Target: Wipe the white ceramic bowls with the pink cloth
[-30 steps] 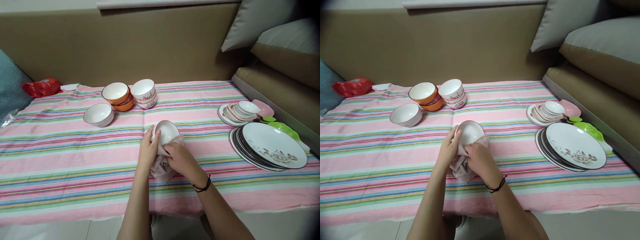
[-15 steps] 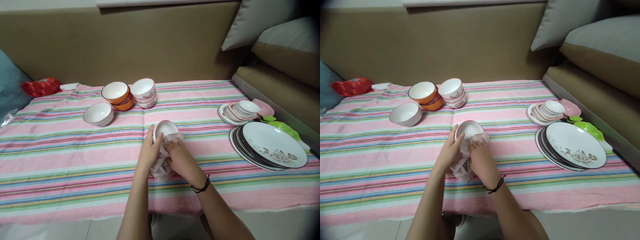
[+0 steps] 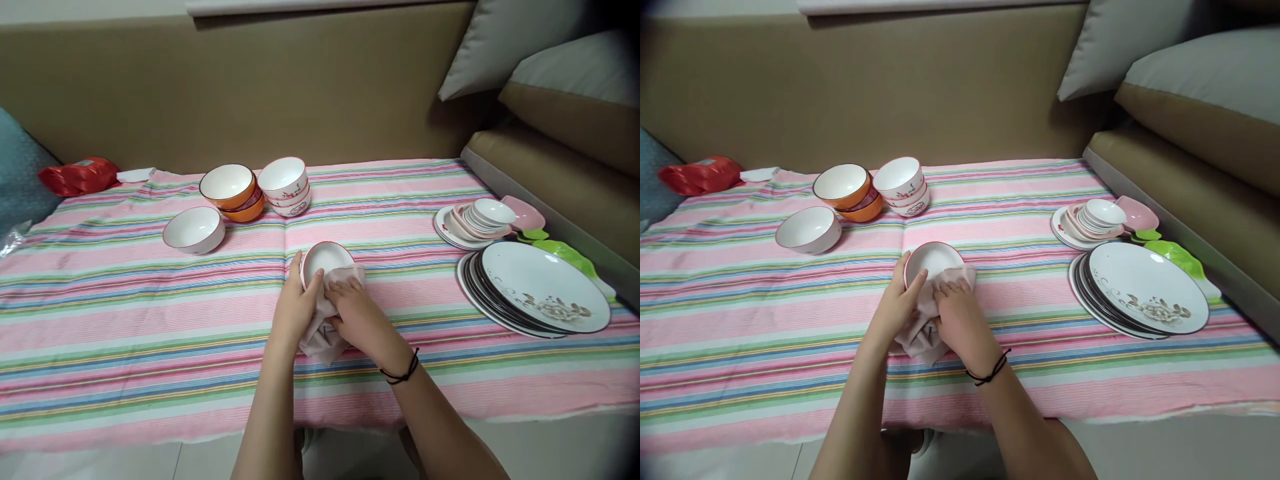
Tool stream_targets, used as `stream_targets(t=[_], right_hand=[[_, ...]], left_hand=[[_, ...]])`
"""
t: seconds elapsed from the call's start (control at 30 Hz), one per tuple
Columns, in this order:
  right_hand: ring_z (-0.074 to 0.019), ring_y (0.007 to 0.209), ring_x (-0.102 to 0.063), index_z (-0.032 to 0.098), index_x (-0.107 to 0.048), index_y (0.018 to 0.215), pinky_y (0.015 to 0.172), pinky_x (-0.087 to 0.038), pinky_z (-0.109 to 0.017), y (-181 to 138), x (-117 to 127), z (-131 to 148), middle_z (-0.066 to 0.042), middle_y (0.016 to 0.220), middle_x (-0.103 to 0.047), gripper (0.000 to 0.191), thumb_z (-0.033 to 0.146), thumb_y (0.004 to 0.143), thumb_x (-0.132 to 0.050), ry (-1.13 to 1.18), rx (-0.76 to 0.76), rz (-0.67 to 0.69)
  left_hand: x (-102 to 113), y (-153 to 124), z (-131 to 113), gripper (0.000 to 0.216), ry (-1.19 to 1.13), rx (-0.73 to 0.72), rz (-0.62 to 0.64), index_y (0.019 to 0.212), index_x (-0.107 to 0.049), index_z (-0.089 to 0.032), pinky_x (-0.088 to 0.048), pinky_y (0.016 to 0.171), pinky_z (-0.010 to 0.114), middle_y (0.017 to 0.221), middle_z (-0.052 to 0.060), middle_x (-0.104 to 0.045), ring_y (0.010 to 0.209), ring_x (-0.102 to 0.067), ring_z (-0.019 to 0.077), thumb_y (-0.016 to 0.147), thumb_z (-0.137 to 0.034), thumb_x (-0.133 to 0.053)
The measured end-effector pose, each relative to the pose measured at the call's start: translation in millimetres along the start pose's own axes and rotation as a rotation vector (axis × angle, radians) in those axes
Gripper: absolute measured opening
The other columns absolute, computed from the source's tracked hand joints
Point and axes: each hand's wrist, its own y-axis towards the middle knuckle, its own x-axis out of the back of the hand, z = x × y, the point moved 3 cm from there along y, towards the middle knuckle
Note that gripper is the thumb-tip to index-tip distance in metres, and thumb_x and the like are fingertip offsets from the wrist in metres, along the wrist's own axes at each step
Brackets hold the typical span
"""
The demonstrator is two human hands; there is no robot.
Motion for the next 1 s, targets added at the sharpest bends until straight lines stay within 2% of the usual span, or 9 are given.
stream_targets(t=[0.13,0.2,0.33,0.5,0.57,0.67,0.8,0.9,1.0], right_hand=[[-0.0279,0.118,-0.053,0.009,-0.060,0.117,0.104,-0.033,-0.043,1.3,-0.9,6.6,-0.018,0.122,-0.062,0.041,0.003,0.078,-0.050,-0.050,-0.015,0.010],[-0.0221,0.089,-0.061,0.012,-0.066,0.094,0.082,-0.043,-0.033,1.7,4.5,9.8,-0.011,0.094,-0.069,0.024,0.004,0.078,-0.049,0.029,-0.052,0.017],[-0.0115,0.056,-0.047,0.017,-0.056,0.069,0.052,-0.030,-0.025,0.8,16.3,7.5,0.002,0.061,-0.056,0.013,0.008,0.077,-0.050,0.221,-0.081,-0.001],[-0.0199,0.087,-0.061,0.016,-0.065,0.090,0.076,-0.043,-0.030,-4.6,12.1,1.1,-0.005,0.089,-0.069,0.017,0.011,0.078,-0.055,0.144,-0.057,0.073],[-0.0283,0.122,-0.050,0.013,-0.060,0.120,0.103,-0.034,-0.043,-6.0,6.4,1.8,-0.013,0.127,-0.061,0.045,0.009,0.075,-0.060,0.017,-0.083,0.068],[-0.0334,0.142,-0.026,0.006,-0.041,0.142,0.115,-0.013,-0.052,-4.6,-1.3,4.5,-0.019,0.151,-0.036,0.067,0.014,0.079,-0.061,-0.138,-0.182,0.058],[-0.0308,0.125,-0.049,0.003,-0.058,0.125,0.113,-0.022,-0.046,1.3,-1.8,14.2,-0.020,0.129,-0.060,0.043,0.009,0.084,-0.049,-0.140,-0.142,0.087],[-0.0256,0.100,-0.063,0.008,-0.067,0.105,0.091,-0.043,-0.035,2.7,3.5,19.0,-0.014,0.103,-0.070,0.031,0.004,0.081,-0.047,-0.041,-0.132,0.075],[-0.0232,0.093,-0.065,0.010,-0.067,0.103,0.076,-0.045,-0.030,2.2,6.2,20.2,-0.012,0.100,-0.071,0.030,0.004,0.080,-0.049,0.050,-0.133,0.058]], left_hand=[[0.1,0.0,-0.1,0.070,0.002,0.009,-0.001,0.150,-0.026,-0.020,-0.022,0.118,0.041,0.157,0.010,-0.030,0.145,-0.026,0.0260,0.090,-0.048,-0.049],[0.4,-0.1,0.0,0.071,0.002,0.017,-0.002,0.150,-0.025,-0.019,-0.023,0.118,0.041,0.157,0.010,-0.030,0.145,-0.027,0.0260,0.090,-0.050,-0.049],[0.8,-0.6,-0.1,0.072,0.009,0.031,0.006,0.151,-0.024,-0.018,-0.024,0.117,0.041,0.156,0.010,-0.032,0.143,-0.031,0.0256,0.091,-0.051,-0.048],[0.6,-1.3,-0.9,0.073,0.035,0.025,0.011,0.151,-0.023,-0.016,-0.024,0.117,0.040,0.157,0.009,-0.030,0.143,-0.030,0.0252,0.091,-0.050,-0.047],[-0.1,-1.8,-2.1,0.073,0.039,0.018,0.023,0.152,-0.022,-0.016,-0.023,0.118,0.039,0.157,0.009,-0.029,0.144,-0.028,0.0247,0.091,-0.050,-0.047],[-1.0,-2.4,-3.5,0.075,0.040,0.015,0.035,0.152,-0.019,-0.017,-0.022,0.118,0.038,0.159,0.008,-0.025,0.145,-0.025,0.0238,0.091,-0.049,-0.048],[-1.1,-1.6,-2.5,0.077,0.039,0.024,0.024,0.153,-0.017,-0.016,-0.019,0.119,0.038,0.160,0.008,-0.022,0.146,-0.022,0.0228,0.091,-0.050,-0.047],[-1.1,-0.8,-1.3,0.080,0.039,0.025,0.013,0.153,-0.016,-0.016,-0.019,0.119,0.038,0.159,0.008,-0.023,0.146,-0.023,0.0233,0.090,-0.053,-0.048],[-1.1,0.0,-0.9,0.080,0.038,0.022,0.002,0.153,-0.016,-0.016,-0.021,0.119,0.039,0.159,0.009,-0.023,0.146,-0.024,0.0239,0.090,-0.054,-0.048]])
